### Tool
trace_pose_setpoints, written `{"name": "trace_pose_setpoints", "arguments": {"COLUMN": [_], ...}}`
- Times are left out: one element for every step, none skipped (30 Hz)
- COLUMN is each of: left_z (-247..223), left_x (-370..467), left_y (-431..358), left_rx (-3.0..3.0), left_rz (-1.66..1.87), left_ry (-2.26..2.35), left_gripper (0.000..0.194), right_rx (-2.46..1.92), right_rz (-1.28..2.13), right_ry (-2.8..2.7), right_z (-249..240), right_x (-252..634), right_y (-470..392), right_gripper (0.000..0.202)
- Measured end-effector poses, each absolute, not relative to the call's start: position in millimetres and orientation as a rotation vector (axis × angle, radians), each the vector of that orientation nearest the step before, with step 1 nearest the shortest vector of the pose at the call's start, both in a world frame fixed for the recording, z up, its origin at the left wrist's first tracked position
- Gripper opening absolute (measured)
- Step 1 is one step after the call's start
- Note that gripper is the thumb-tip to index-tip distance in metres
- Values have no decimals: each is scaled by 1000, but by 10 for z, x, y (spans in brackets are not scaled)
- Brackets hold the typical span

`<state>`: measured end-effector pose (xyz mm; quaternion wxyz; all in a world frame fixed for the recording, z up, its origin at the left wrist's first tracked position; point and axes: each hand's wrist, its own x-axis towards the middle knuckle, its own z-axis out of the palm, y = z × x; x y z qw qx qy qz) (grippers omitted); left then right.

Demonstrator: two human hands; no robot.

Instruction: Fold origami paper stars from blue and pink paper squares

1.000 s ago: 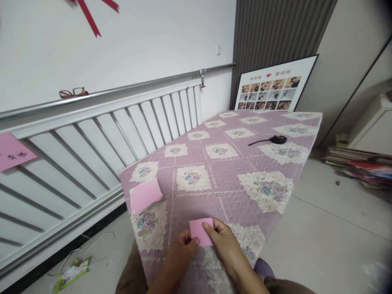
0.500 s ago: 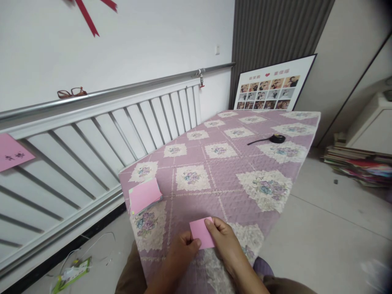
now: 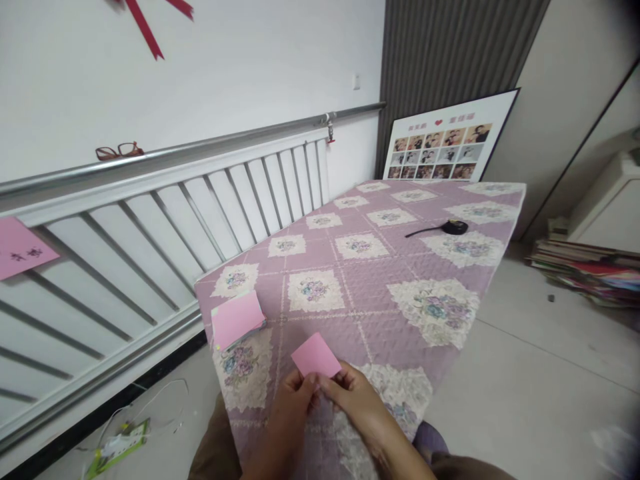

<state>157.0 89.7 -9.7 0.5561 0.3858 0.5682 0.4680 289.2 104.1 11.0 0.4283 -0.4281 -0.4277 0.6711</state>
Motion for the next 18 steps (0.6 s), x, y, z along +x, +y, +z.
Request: {"name": "trace_pose_setpoints", "arguments": {"left_z": [-90, -86, -86, -91, -100, -111, -123, -133, -139, -142, -142, -139, -135, -132, -132, -134, -138, -143], "left_x": [1577, 1582, 1584, 1584, 1581, 1575, 1568, 1559, 1550, 1542, 1537, 1533, 1533, 1534, 1538, 1543, 1548, 1554], "left_y": [896, 894, 892, 891, 889, 888, 888, 888, 889, 889, 889, 890, 890, 891, 891, 892, 894, 895], "left_rx": [899, 888, 879, 871, 869, 874, 885, 904, 929, 954, 972, 984, 993, 991, 980, 966, 951, 934], "left_rz": [1107, 1096, 1080, 1066, 1056, 1047, 1035, 1018, 999, 984, 976, 977, 985, 998, 1011, 1026, 1039, 1049], "left_ry": [1327, 1321, 1321, 1330, 1341, 1352, 1364, 1376, 1385, 1394, 1402, 1407, 1406, 1403, 1397, 1383, 1364, 1346], "left_gripper": [45, 47, 48, 50, 51, 51, 51, 50, 49, 48, 47, 46, 45, 45, 46, 46, 47, 48], "right_rx": [-1076, -1091, -1108, -1121, -1129, -1136, -1141, -1144, -1149, -1155, -1160, -1158, -1150, -1137, -1120, -1105, -1095, -1091], "right_rz": [1670, 1651, 1628, 1610, 1597, 1590, 1584, 1581, 1577, 1572, 1568, 1569, 1578, 1593, 1605, 1612, 1612, 1606], "right_ry": [-1076, -1070, -1062, -1058, -1058, -1060, -1063, -1067, -1070, -1070, -1070, -1071, -1076, -1085, -1097, -1112, -1125, -1134], "right_z": [103, 93, 81, 68, 55, 43, 34, 26, 20, 16, 13, 11, 10, 8, 7, 5, 2, -1], "right_x": [2868, 2848, 2834, 2825, 2822, 2823, 2828, 2834, 2840, 2845, 2849, 2853, 2856, 2858, 2860, 2863, 2864, 2866], "right_y": [1035, 1032, 1033, 1037, 1044, 1051, 1058, 1064, 1068, 1071, 1072, 1072, 1071, 1071, 1070, 1070, 1071, 1072], "right_gripper": [40, 39, 39, 38, 37, 36, 36, 35, 35, 35, 35, 35, 35, 35, 35, 35, 35, 36]}}
